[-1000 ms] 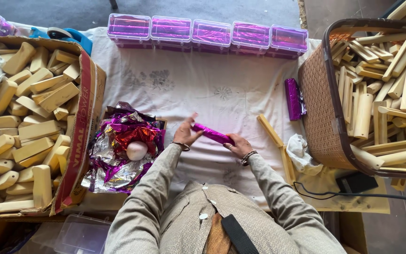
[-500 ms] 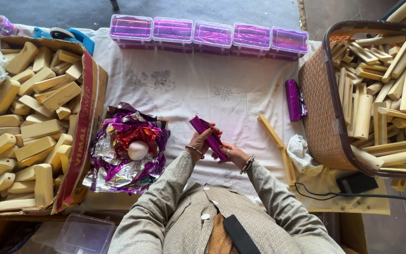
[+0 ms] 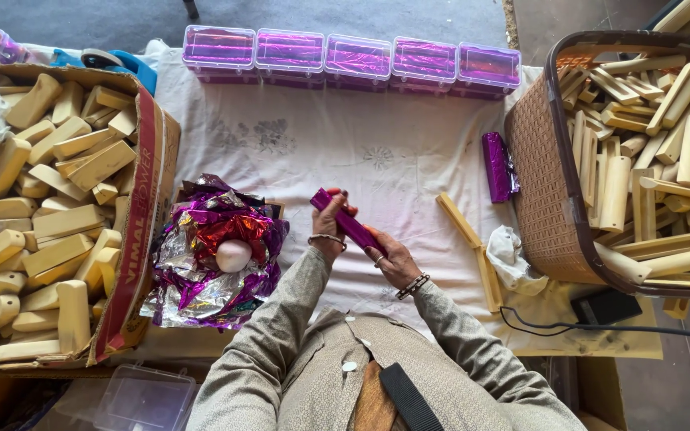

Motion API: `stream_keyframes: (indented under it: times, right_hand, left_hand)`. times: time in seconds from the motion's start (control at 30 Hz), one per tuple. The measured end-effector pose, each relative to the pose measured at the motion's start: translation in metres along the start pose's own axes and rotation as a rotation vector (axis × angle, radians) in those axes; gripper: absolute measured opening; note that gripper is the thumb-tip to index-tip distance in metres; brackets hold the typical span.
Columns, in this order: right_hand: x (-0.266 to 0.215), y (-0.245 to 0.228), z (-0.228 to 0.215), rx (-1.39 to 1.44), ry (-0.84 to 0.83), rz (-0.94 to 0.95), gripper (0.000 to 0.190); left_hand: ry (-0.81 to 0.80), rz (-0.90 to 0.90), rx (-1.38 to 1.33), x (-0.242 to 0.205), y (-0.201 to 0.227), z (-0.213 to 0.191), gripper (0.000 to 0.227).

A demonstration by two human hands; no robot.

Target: The person wraps small wooden objects in shiny purple and red foil paper. They then place the wrapped items into a clear plastic container and close the lid.

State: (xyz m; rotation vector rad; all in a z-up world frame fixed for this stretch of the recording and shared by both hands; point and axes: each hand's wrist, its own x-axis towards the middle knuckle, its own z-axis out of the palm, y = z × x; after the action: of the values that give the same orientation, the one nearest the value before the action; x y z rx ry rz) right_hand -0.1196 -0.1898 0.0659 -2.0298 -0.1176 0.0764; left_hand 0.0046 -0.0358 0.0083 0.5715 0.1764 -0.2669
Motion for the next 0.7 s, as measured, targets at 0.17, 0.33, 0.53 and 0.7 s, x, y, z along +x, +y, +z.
stream_keyframes:
  times: [0.17,0.33,0.53,0.7]
  right_hand:
    - [0.001,0.015,-0.008,0.242,-0.163,0.171,0.059]
    - [0.002,0.028,-0.017,0.44,-0.226,0.198,0.059]
    - [0.013,0.021,-0.014,0.648,-0.247,0.227,0.057]
    - [0.021,0.018,-0.014,0.672,0.116,0.282,0.061]
  left_hand:
    - [-0.039,0.068,-0.026,0.027,0.024,-0.01,0.024]
    - [0.085,0.119,-0.144,0.017,0.072,0.013,0.043]
    - [-0.138,-0.206,-0.119,-0.017,0.029,0.02,0.07]
    - [-0.118,-0.063,-0.167,-0.01,0.006,0.02,0.023]
